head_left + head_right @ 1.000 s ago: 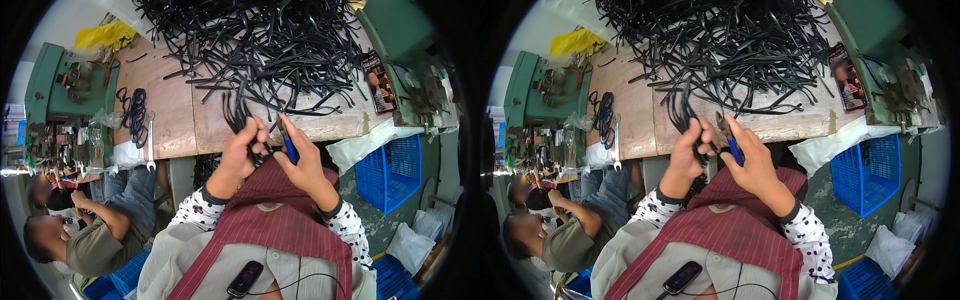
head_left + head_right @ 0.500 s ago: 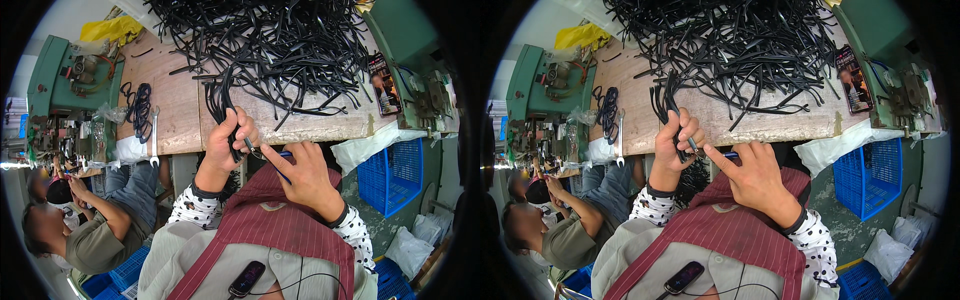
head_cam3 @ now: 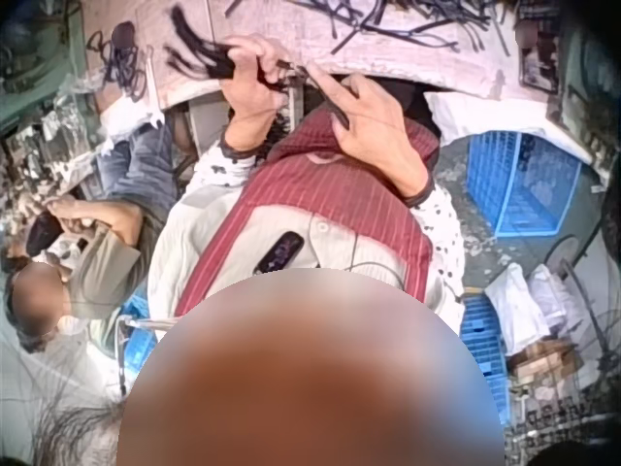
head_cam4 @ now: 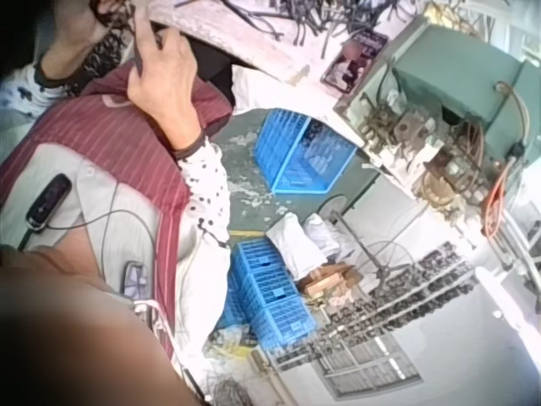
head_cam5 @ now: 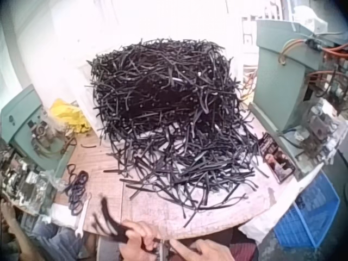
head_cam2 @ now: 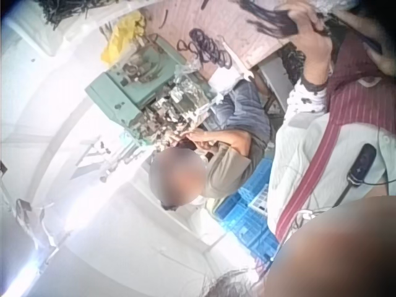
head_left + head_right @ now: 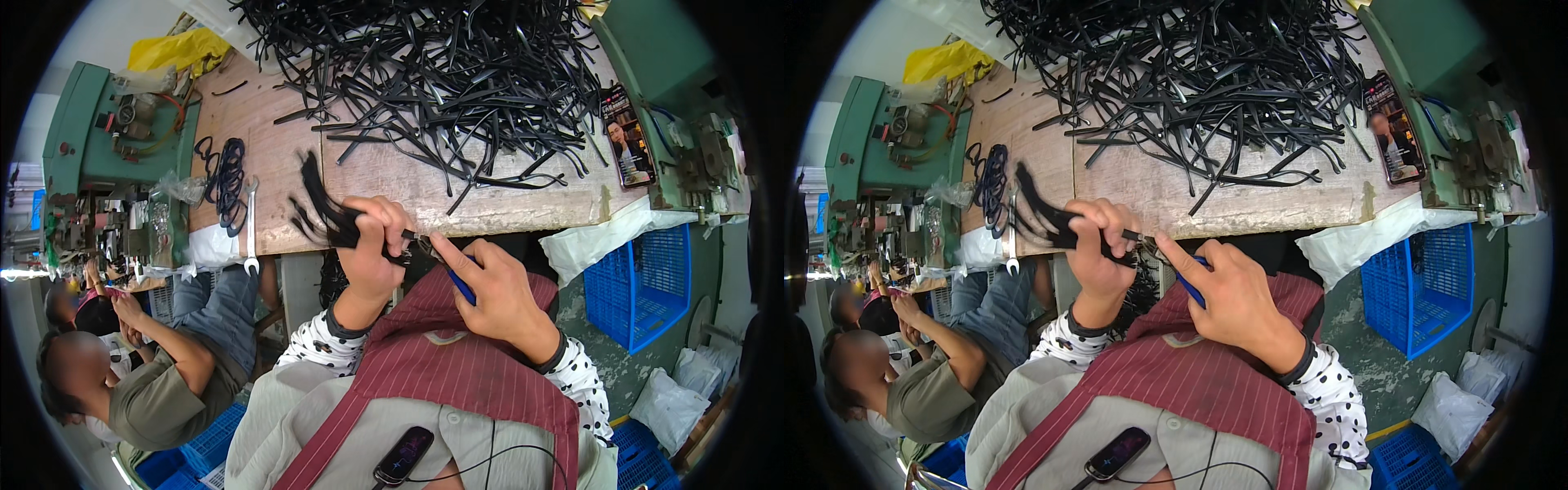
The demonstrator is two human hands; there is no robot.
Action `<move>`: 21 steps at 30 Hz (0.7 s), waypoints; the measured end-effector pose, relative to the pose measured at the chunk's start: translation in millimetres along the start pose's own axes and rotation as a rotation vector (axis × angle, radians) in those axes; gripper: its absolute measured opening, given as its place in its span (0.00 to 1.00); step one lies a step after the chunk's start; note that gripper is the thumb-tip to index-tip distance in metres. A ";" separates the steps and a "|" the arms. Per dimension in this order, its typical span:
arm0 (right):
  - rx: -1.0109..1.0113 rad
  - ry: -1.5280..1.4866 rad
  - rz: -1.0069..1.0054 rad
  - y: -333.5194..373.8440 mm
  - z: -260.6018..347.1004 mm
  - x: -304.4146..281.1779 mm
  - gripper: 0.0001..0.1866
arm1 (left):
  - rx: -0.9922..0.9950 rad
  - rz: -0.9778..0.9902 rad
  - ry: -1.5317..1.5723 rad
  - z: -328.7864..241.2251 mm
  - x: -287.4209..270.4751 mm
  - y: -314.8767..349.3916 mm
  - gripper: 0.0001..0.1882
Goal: The person repeatedly picks up black cables from a pile on a workbench and uses blue-handled pliers to cut them into shorter pieces. The cut pieces are dropped back onto the table. Another person is visible working in the background.
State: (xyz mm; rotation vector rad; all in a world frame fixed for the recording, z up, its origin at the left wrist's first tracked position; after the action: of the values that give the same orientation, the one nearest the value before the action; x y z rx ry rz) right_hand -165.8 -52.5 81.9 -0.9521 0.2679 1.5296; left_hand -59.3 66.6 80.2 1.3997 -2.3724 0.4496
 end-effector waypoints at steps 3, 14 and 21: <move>0.088 -0.215 -0.010 1.3 -1.6 5.5 0.42 | 0.198 -0.067 -0.225 -9.2 5.5 9.5 0.18; 0.194 -0.277 0.067 4.1 -6.6 12.5 0.43 | -0.173 -0.208 -0.001 13.7 -11.9 7.2 0.16; 0.234 -0.308 0.028 8.4 -13.0 13.1 0.44 | -0.365 -0.234 0.054 32.5 -27.4 -10.0 0.16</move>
State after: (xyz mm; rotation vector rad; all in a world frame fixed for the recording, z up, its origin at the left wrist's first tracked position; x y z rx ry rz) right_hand -167.0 -53.6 61.7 -0.5228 0.2335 1.6053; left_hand -42.5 68.8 39.9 1.4420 -2.0801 -0.0099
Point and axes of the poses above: each hand's wrist, its own y-axis away from the middle knuckle, its own x-axis out of the palm, z = x × y, the point moved 7 cm from there along -y, towards the middle knuckle, and after that the axes turned 15 degrees about -x, right-handed, at the moved point
